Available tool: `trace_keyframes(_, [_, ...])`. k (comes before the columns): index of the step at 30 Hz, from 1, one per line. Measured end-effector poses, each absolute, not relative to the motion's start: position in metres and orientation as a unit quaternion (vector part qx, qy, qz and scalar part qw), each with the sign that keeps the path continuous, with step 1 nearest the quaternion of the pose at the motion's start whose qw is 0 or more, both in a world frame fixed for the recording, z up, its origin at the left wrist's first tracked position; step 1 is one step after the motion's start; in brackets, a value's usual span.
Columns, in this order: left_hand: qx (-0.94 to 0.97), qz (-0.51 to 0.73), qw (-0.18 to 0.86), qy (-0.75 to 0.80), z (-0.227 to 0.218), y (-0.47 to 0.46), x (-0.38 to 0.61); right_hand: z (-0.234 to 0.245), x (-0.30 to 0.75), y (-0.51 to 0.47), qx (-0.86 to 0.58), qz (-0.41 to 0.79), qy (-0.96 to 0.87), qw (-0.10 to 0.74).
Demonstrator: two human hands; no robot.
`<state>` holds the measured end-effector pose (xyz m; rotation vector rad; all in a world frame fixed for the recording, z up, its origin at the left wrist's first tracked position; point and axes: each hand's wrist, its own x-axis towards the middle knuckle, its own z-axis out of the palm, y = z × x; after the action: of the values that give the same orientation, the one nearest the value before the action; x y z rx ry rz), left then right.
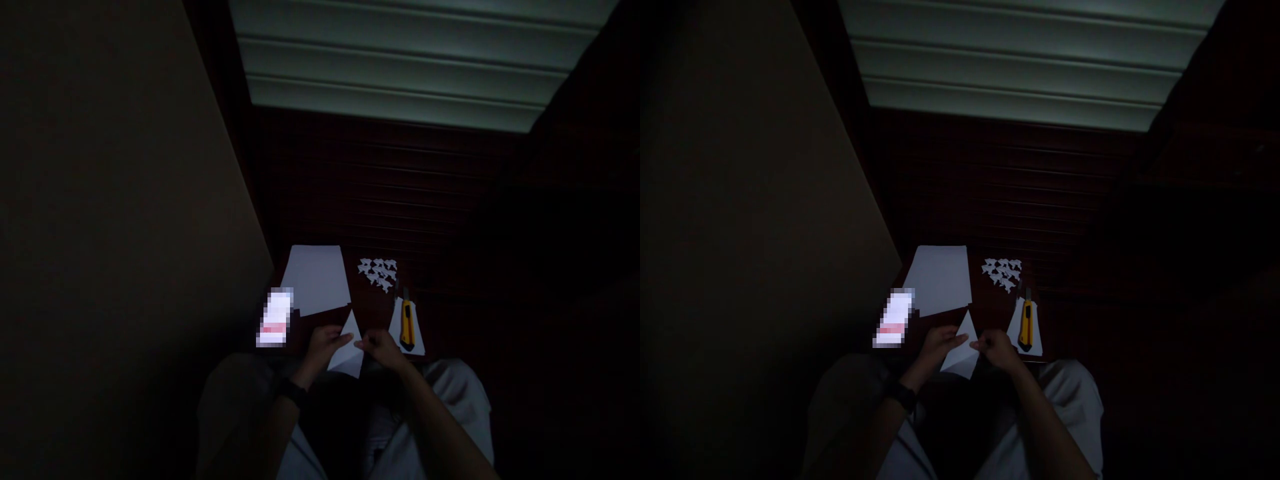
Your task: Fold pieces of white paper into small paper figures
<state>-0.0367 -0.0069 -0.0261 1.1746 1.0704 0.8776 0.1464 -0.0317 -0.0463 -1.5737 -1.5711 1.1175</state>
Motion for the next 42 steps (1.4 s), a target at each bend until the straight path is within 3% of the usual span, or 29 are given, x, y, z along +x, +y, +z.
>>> trace_keyframes(10, [0.511, 0.375, 0.614, 0.47, -0.035, -0.006, -0.039, -0.046, 0.146, -0.034, -0.573, 0.478, -0.557, 0.365])
trace_keyframes(19, [0.515, 0.331, 0.636, 0.47, -0.019, -0.003, -0.039, -0.037, 0.158, -0.029, -0.511, 0.574, -0.575, 0.279])
trace_keyframes(24, [0.515, 0.313, 0.636, 0.483, -0.017, -0.004, -0.041, -0.042, 0.152, -0.03, -0.516, 0.532, -0.572, 0.351])
trace_keyframes(33, [0.541, 0.253, 0.673, 0.436, -0.012, 0.003, -0.047, -0.034, 0.154, -0.029, -0.494, 0.563, -0.572, 0.336])
trace_keyframes(42, [0.534, 0.341, 0.628, 0.452, -0.009, 0.015, -0.041, -0.039, 0.146, -0.02, -0.529, 0.521, -0.539, 0.398])
